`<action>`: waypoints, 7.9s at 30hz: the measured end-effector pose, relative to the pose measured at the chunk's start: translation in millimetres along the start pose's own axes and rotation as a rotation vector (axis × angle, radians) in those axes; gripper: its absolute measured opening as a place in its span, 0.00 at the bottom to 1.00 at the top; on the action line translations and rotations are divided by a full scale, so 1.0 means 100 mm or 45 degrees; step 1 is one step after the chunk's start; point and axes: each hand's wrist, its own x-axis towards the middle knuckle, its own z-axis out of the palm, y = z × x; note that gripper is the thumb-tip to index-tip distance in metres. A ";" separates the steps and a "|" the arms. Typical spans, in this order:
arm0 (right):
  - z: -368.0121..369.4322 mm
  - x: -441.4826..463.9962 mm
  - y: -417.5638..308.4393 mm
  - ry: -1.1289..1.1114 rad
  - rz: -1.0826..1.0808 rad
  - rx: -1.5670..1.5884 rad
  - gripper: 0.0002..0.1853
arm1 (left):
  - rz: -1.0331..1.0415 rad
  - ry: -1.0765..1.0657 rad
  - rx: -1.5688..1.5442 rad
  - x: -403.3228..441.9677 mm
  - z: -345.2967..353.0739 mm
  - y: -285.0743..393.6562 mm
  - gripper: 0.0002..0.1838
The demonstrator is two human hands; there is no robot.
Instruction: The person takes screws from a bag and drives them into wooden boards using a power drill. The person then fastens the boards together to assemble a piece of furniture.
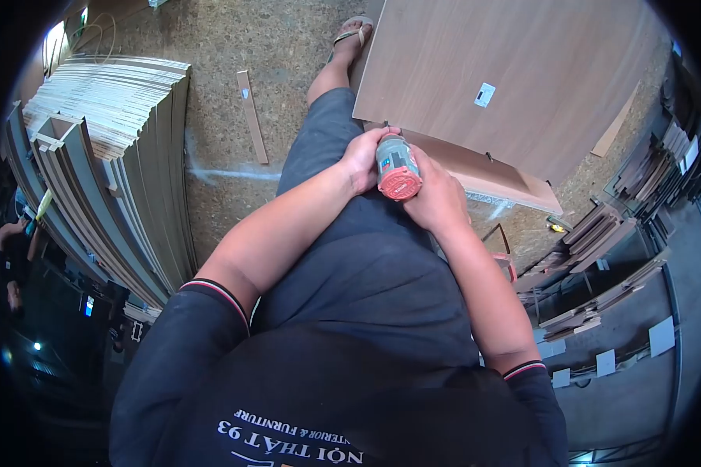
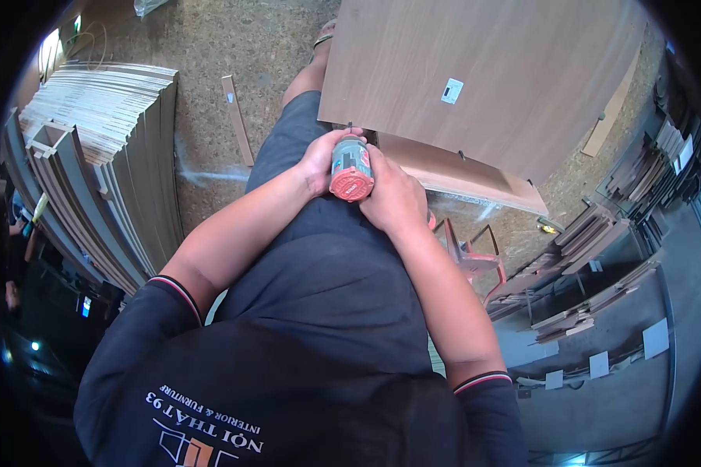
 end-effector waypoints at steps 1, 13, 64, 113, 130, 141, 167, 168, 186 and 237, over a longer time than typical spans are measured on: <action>0.01 0.00 0.02 0.000 -0.021 -0.015 0.34 | -0.020 0.022 0.015 0.06 -0.04 0.00 0.18; -0.01 -0.07 -0.15 -0.081 0.010 -0.216 0.37 | 0.282 0.191 -0.123 0.50 -0.15 0.27 0.41; 0.03 -0.22 0.10 0.138 -0.135 -0.050 0.35 | 0.192 0.142 -0.144 0.29 0.04 0.38 0.50; 5.99 -2.21 -1.62 0.450 1.320 2.561 0.21 | 0.058 -0.625 3.889 -2.68 -0.16 -0.39 0.24; 5.97 -3.02 0.73 0.450 1.068 2.504 0.19 | 0.321 -0.252 3.038 -2.88 -1.05 -0.38 0.35; 6.77 -3.22 2.79 0.376 1.229 1.748 0.30 | 0.245 -0.033 2.633 -2.78 -1.99 -1.57 0.37; 6.89 -2.94 2.76 0.693 1.862 1.650 0.35 | 0.355 0.411 2.759 -3.09 -2.33 -2.27 0.43; 6.67 -3.03 2.69 0.816 1.910 1.589 0.33 | 0.342 0.399 2.723 -3.12 -2.33 -2.27 0.42; 4.43 -2.19 2.22 1.350 1.330 1.250 0.35 | 0.834 -0.147 2.256 -1.89 -2.86 -0.02 0.38; -3.08 2.08 -1.07 1.237 0.995 1.187 0.10 | 0.605 0.411 2.669 -1.90 0.90 8.15 0.24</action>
